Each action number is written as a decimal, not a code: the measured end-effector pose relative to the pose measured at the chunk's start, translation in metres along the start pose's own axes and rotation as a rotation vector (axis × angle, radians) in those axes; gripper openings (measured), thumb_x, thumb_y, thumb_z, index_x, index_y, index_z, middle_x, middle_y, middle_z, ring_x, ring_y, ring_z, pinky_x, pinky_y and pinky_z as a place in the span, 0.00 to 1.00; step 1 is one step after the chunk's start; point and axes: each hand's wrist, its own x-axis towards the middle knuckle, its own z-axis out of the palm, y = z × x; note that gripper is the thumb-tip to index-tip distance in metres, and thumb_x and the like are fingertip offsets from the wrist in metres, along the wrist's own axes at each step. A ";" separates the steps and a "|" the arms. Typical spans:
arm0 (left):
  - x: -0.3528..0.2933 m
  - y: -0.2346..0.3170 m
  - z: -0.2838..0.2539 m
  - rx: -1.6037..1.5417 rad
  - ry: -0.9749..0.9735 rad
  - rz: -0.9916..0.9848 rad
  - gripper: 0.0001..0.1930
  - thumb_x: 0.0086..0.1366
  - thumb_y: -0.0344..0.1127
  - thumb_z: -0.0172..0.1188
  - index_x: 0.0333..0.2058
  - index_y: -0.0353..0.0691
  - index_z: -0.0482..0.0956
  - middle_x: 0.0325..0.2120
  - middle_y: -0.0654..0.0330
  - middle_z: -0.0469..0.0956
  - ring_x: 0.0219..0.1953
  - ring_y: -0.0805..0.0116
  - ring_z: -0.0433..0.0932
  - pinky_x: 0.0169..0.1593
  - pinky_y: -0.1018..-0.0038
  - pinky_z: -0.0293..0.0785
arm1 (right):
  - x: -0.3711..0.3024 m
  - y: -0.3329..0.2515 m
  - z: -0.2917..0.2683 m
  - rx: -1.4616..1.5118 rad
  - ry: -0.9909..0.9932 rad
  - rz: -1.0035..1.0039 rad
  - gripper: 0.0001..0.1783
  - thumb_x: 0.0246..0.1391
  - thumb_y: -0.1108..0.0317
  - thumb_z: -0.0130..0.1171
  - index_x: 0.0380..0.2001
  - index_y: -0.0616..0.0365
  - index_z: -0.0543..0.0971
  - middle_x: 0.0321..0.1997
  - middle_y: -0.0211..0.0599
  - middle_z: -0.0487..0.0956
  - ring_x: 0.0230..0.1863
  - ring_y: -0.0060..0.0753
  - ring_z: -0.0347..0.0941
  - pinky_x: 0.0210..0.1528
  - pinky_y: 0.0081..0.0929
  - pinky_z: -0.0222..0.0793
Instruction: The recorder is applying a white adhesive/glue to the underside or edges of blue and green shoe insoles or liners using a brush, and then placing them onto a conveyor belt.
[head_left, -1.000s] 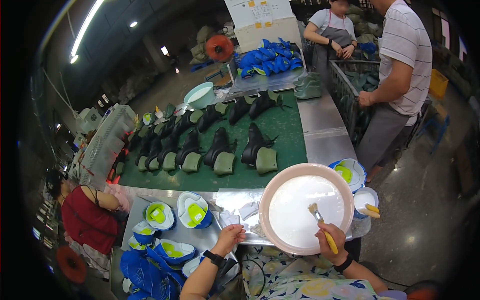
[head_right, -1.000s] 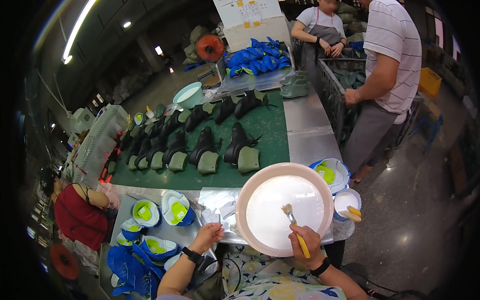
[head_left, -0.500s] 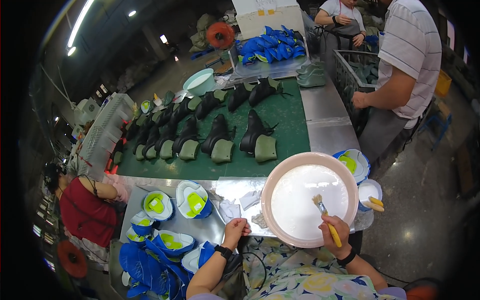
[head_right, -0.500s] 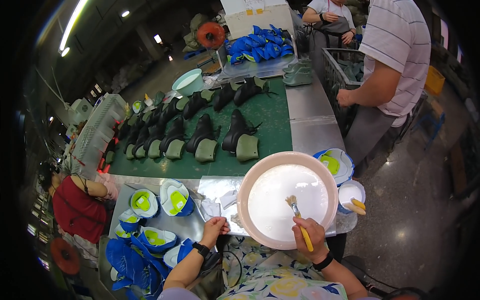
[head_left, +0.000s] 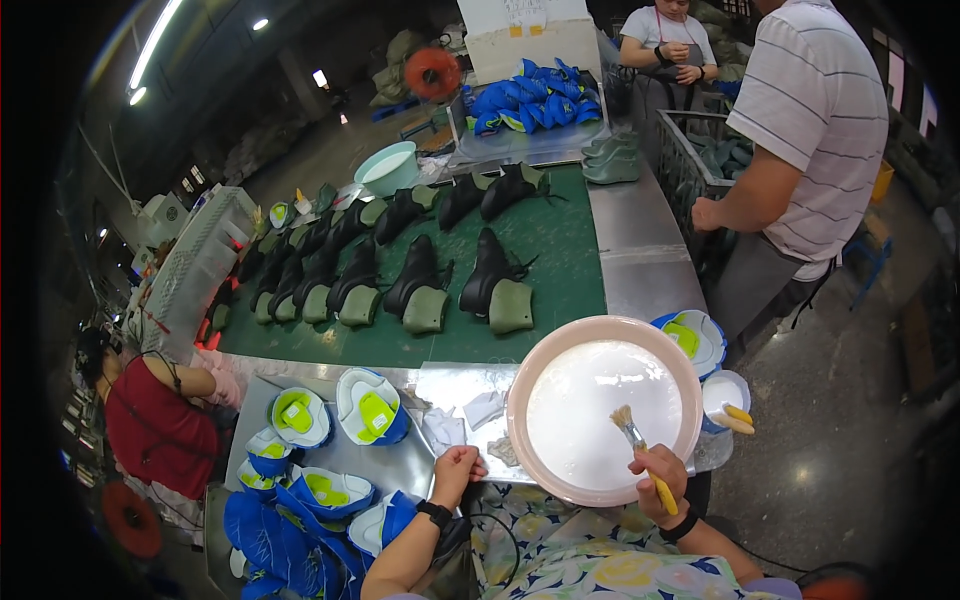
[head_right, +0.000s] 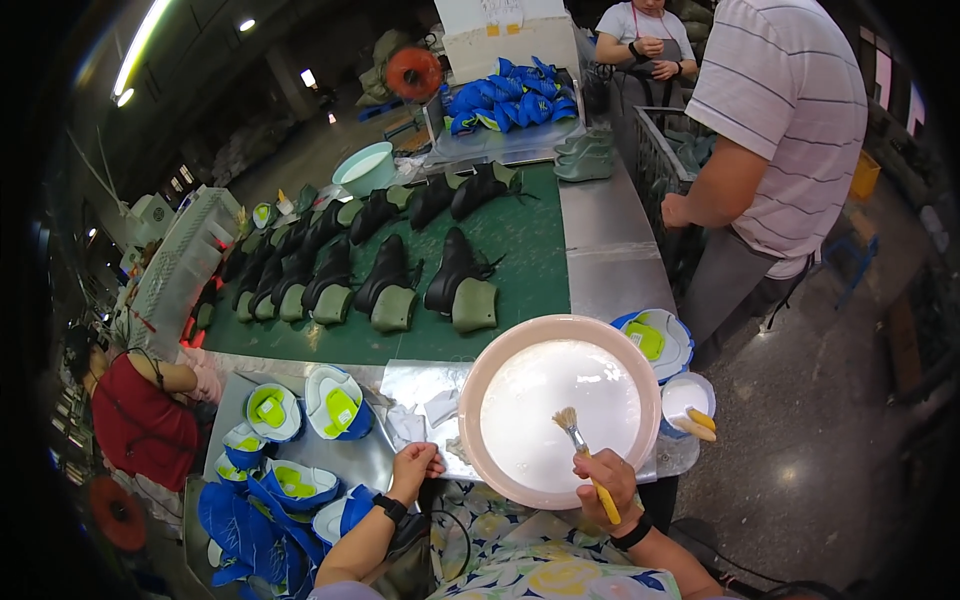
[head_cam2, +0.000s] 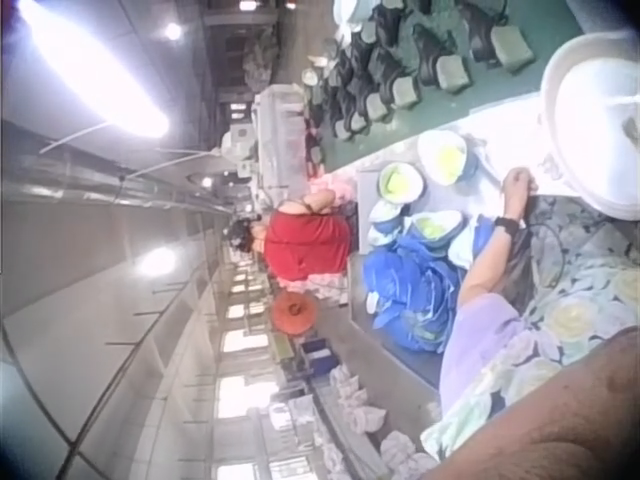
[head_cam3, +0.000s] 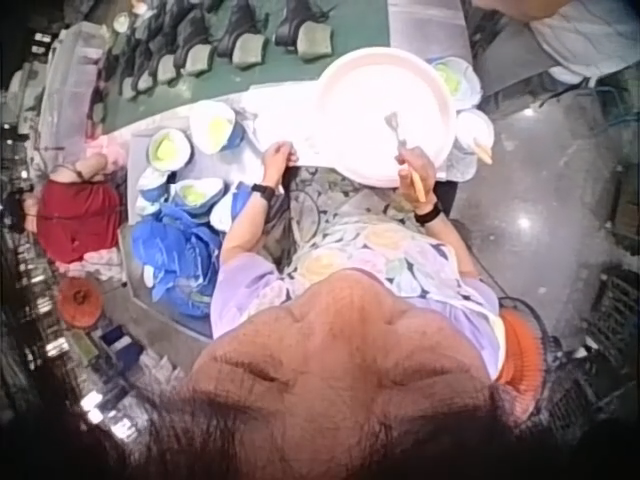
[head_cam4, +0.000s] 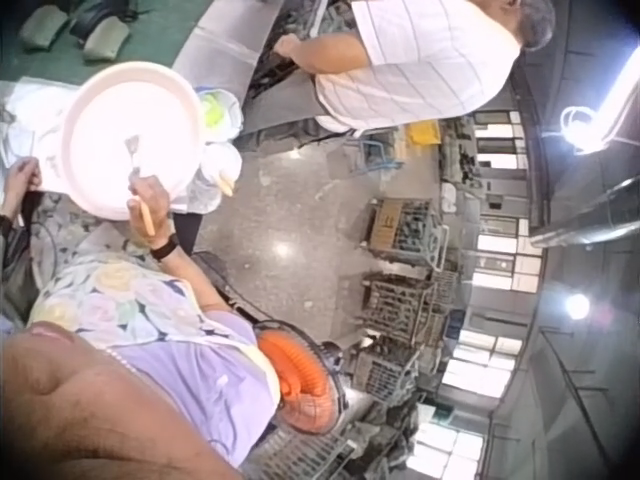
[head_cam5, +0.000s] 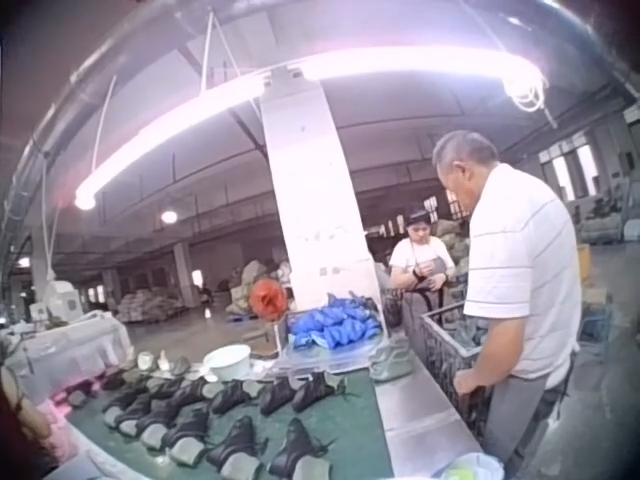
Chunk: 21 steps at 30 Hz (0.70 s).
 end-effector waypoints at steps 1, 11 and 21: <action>0.001 -0.001 0.000 -0.002 -0.001 0.003 0.10 0.67 0.37 0.59 0.37 0.34 0.77 0.27 0.61 0.79 0.24 0.74 0.79 0.27 0.82 0.75 | 0.000 0.000 0.000 0.006 -0.002 0.003 0.18 0.64 0.55 0.52 0.46 0.60 0.75 0.28 0.38 0.78 0.26 0.34 0.75 0.28 0.27 0.71; 0.004 -0.003 0.004 0.024 0.017 0.010 0.11 0.67 0.35 0.58 0.40 0.32 0.77 0.28 0.59 0.79 0.24 0.72 0.80 0.26 0.81 0.75 | -0.003 0.000 -0.004 0.048 0.012 0.063 0.22 0.62 0.52 0.55 0.45 0.60 0.80 0.36 0.43 0.81 0.30 0.34 0.76 0.31 0.26 0.71; 0.004 -0.005 0.002 0.021 -0.002 0.042 0.09 0.68 0.35 0.58 0.39 0.35 0.76 0.26 0.60 0.79 0.22 0.72 0.79 0.24 0.80 0.75 | -0.001 -0.004 -0.004 -0.041 0.005 0.133 0.17 0.46 0.73 0.71 0.41 0.57 0.80 0.32 0.38 0.80 0.30 0.33 0.78 0.31 0.24 0.74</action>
